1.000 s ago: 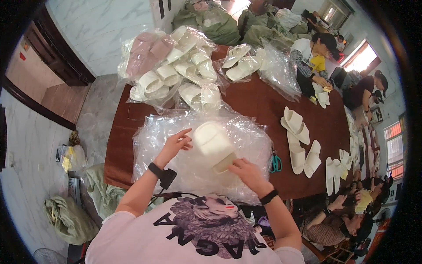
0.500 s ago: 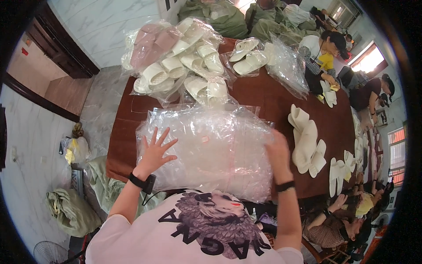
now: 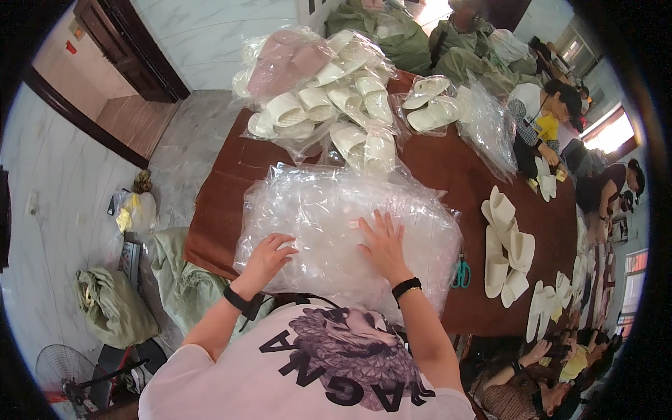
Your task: The recorder is trimming threads from white slippers and packing them into plastic bags at a work table.
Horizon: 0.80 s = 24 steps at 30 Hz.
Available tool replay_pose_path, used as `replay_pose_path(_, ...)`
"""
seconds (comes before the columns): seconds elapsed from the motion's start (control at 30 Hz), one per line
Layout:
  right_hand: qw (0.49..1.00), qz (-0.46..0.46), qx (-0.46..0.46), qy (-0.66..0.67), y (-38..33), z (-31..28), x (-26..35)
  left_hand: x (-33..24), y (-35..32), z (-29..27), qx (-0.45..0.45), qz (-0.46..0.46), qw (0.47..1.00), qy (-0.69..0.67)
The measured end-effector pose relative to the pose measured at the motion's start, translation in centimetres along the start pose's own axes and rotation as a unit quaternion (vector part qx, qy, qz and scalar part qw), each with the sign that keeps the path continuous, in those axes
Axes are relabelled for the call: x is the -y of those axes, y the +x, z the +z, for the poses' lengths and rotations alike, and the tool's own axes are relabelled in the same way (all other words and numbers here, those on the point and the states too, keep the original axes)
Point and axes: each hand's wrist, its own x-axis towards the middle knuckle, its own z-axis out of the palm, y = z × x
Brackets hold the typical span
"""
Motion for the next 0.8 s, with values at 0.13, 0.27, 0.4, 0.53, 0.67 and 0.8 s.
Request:
replay_pose_path(0.13,0.999,0.016,-0.025,-0.013,-0.2,0.3,-0.4,-2.5,-0.3,-2.5,-0.176,-0.013,0.978,-0.106)
replay_pose_path(0.27,0.997,-0.027,-0.07,0.01,0.5,-1.5,1.9,-3.1,-2.4,-5.2,-0.224,0.028,0.97,-0.092)
replay_pose_path(0.4,0.996,-0.083,-0.019,0.006,1.0,0.4,3.7,1.5,-7.8,-1.5,-0.137,-0.055,0.985,-0.083)
replay_pose_path(0.53,0.996,-0.089,0.025,-0.016,1.2,2.5,4.0,3.5,-9.0,-0.6,0.045,-0.118,0.99,0.056)
replay_pose_path(0.67,0.991,-0.125,-0.039,-0.016,1.9,1.4,5.0,-2.8,-1.5,-5.5,-0.113,-0.124,0.985,-0.044)
replay_pose_path(0.8,0.987,-0.161,-0.019,0.003,2.6,1.0,7.3,-2.2,1.7,-4.6,-0.003,-0.052,0.989,0.136)
